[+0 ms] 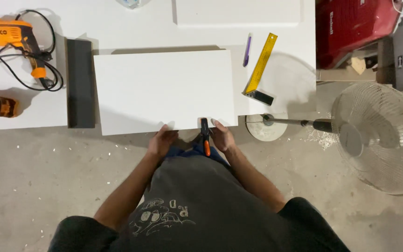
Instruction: Measuring, marking, and clamping wooden boards for assembly on a workbench
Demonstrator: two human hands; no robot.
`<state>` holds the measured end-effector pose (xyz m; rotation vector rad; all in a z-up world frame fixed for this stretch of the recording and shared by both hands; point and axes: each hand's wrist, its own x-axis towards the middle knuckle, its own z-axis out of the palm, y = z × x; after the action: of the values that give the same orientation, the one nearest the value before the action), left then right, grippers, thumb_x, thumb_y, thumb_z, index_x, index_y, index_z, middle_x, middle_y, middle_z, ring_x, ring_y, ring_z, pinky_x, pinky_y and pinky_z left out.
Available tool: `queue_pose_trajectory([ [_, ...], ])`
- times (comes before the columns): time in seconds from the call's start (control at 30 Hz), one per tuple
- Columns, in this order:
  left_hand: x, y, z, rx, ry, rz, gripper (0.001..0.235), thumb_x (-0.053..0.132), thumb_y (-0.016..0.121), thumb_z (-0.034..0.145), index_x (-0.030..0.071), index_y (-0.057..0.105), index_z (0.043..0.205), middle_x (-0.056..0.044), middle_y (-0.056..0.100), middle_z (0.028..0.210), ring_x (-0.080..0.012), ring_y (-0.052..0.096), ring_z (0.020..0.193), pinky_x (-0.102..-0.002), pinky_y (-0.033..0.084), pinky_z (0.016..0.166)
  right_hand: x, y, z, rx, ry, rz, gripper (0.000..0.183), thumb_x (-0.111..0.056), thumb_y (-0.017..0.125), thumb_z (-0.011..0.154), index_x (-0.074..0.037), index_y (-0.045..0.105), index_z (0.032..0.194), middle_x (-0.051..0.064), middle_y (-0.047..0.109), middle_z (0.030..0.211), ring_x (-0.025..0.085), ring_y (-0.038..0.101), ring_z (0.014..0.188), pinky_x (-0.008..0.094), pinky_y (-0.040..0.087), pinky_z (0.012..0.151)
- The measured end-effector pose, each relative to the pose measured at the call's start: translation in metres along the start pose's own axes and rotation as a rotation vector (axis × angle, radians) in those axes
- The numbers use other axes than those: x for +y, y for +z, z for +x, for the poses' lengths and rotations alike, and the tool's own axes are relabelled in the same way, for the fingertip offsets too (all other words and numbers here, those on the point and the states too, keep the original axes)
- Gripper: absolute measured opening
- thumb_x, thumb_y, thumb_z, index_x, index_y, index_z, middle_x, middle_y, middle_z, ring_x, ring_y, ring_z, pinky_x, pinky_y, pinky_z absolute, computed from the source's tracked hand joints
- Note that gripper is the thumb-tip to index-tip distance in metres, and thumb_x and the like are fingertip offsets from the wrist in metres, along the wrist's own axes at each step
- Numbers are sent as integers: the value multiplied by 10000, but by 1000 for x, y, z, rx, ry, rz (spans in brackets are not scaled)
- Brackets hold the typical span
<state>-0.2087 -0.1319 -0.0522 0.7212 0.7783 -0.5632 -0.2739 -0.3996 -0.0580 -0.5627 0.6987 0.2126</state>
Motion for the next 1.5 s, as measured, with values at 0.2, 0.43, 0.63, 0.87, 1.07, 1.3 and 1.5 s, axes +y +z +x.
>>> queue_pose_trajectory([
  [0.2,-26,10,15,-220,62,-152,164,189,709,996,58,767,1074,-48,694,1142,-323,624,1244,-552,369,1251,-15,47,-32,92,40,13,808,-343,717,1004,-44,293,1623,287,261,1570,409,145,1565,522,51,1289],
  [0.43,-13,25,11,-66,5,-185,586,131,840,909,-114,509,1325,-301,587,1348,-486,593,1251,-716,386,1148,-21,65,-44,254,-29,41,773,-214,848,910,31,420,1506,414,354,1536,505,357,1477,579,133,1255],
  [0.63,-7,26,18,105,73,-74,807,36,863,873,-211,305,1402,-452,410,1336,-617,558,1189,-816,462,970,-33,80,-52,286,-65,89,734,-157,803,943,128,422,1502,480,230,1544,540,286,1491,598,202,1248],
  [0.87,-7,28,-1,139,99,-27,817,127,911,849,-196,379,1379,-405,478,1289,-540,620,1144,-765,527,946,11,2,-2,345,-193,39,649,-148,888,892,202,538,1311,438,566,1227,480,645,1107,662,413,1051],
  [1.07,41,16,-24,229,132,-90,743,250,881,893,-114,443,1371,-270,510,1224,-491,618,1163,-660,555,1015,-27,-11,-35,364,-309,158,573,-228,856,931,1,389,1173,322,544,1105,511,611,1071,622,445,1016],
  [1.3,117,-92,-17,433,449,216,779,353,902,958,-39,381,1383,-161,511,1108,-352,683,1005,-544,649,957,-63,-38,-48,566,-571,-401,370,-254,842,937,-59,603,1140,92,659,1012,226,720,902,320,594,774],
  [1.5,142,-102,-22,388,518,521,590,303,834,1014,14,502,1405,-115,511,1093,-309,682,1037,-525,615,957,-77,-28,-34,595,-467,-738,518,-393,864,919,-63,687,1278,181,716,1173,263,688,1065,370,573,863],
])
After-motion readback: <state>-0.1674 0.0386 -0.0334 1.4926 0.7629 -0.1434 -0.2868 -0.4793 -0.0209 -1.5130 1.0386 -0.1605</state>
